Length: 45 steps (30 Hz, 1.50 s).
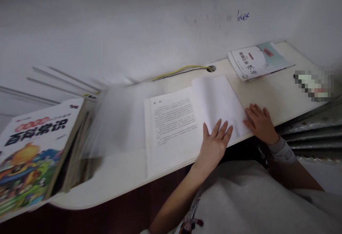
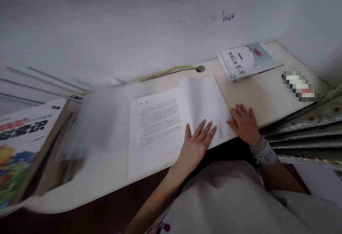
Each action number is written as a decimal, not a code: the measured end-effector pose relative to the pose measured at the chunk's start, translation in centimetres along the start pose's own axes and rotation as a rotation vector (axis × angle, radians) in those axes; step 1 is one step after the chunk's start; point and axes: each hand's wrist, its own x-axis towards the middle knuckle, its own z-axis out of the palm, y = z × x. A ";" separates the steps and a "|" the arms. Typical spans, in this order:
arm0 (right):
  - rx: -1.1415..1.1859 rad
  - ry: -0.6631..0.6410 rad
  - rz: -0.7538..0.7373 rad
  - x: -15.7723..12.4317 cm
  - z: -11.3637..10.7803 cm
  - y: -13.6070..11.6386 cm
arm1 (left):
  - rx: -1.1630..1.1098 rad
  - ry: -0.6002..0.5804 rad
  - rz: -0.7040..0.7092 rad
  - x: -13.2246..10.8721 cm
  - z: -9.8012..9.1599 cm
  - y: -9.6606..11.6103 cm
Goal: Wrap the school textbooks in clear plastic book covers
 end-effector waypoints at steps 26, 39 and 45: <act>0.011 0.020 0.005 -0.1 0.4 0.3 | -0.044 -0.022 0.129 1.8 1.5 0.1; 0.036 0.020 0.016 0.0 0.1 0.0 | -0.045 -0.039 0.047 1.0 1.6 0.0; 0.047 0.016 0.011 -0.1 0.1 0.1 | -0.079 -0.081 0.093 1.5 1.4 -0.5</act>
